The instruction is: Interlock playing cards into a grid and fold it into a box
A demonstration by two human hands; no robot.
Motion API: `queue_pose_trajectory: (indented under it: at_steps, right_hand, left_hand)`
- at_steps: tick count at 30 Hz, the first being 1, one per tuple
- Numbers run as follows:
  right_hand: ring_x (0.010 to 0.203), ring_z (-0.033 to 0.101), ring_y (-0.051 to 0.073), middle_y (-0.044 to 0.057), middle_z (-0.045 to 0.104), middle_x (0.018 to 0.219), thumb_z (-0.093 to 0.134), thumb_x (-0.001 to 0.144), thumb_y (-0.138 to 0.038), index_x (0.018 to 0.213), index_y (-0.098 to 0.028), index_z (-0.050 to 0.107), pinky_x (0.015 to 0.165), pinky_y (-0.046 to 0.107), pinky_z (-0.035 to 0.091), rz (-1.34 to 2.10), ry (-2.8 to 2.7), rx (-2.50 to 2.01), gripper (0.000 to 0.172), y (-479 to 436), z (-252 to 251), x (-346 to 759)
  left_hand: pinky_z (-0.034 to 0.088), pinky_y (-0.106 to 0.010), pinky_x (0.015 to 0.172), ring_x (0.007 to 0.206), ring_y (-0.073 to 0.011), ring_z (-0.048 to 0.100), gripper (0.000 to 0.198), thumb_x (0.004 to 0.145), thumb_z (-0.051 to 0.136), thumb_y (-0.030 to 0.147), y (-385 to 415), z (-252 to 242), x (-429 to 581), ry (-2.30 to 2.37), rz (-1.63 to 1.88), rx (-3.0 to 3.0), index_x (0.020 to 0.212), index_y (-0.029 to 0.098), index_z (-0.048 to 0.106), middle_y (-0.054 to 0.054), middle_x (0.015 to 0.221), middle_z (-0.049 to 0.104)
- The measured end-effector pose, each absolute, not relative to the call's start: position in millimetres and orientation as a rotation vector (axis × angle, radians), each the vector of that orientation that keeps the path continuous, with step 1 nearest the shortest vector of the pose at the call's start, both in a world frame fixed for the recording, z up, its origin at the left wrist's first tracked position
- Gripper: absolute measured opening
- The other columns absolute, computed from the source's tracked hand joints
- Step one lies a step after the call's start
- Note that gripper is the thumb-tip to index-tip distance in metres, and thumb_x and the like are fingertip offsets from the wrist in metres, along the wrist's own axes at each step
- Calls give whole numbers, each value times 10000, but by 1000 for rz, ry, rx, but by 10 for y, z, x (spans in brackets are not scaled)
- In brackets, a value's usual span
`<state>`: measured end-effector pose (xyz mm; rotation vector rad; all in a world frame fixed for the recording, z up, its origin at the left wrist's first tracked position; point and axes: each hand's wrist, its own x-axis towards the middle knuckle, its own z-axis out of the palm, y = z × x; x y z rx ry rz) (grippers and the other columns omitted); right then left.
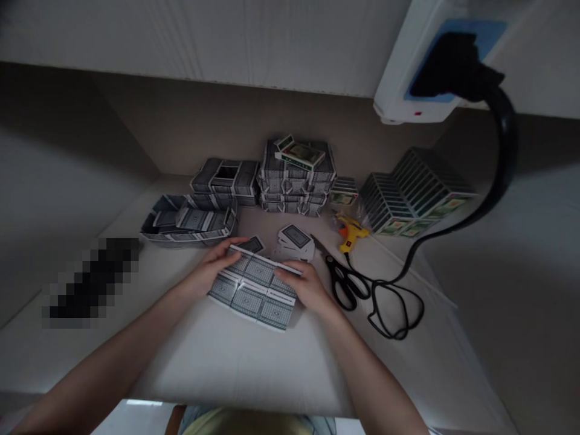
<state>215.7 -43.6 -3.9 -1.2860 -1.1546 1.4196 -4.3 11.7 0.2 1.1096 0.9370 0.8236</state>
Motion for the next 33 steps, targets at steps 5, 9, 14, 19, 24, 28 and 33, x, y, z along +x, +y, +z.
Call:
queue_pose_trajectory:
  at_steps: [5,9,14,19,24,28,33]
  right_hand:
    - [750,593,186,13,666,808,720,615,-384,801,-209,660,668,291,456,1217,-728,-1187,261,-417,-93,2117]
    - [820,594,200,26,656,912,638,695,-460,897,-239,627,632,291,475,1253,-712,-1166,300,-448,-112,2024]
    - [731,577,192,41,632,883,603,713,-500,887,-218,606,506,270,488,1403,-898,-1220,331,-494,-97,1963]
    - [526,524,139,5,575,702,570,712,-557,885,-205,579,367,244,452,1431,-926,-1317,392,-511,-150,1903]
    - [351,431,105,-35,504,547,504,757,-582,843,-231,519,281,233,353,1397,-969,-1346,361,-615,-242,1754]
    - [401,448,105,-28,516,608,484,776,-568,839,-241,495,291,222,346,1373,-1040,-1418,334,-675,-246,1722]
    - [449,463,113,-12,535,658,502,774,-533,816,-233,500,301,219,342,1308,-1153,-1430,303,-681,-228,1752]
  left_hand:
    - [436,-440,828,954,-294,580,610,735,400,669,100,68,-45,630,929,636,976,151,610,-109,936,655]
    - [430,-447,864,993,-263,573,430,691,634,452,-1,-16,75,627,935,727,1032,201,564,-75,1018,642]
    - [381,-387,943,1074,-211,519,492,686,688,313,-28,-143,160,908,1068,914,1127,252,477,-27,1153,577]
    - [322,-341,985,1118,-189,468,435,727,632,382,-36,-188,209,945,1191,1105,1104,246,463,-17,1169,550]
    - [329,-332,962,1074,-190,483,313,822,480,440,-145,-217,321,1106,1254,1136,1080,262,478,-18,1124,567]
    - [331,-330,951,1036,-188,497,286,825,489,404,-168,-210,330,1135,1254,1154,1084,283,472,-11,1093,572]
    - [323,-329,950,1020,-198,487,250,811,508,403,-185,-227,320,1153,1289,1160,1023,271,493,-14,1036,570]
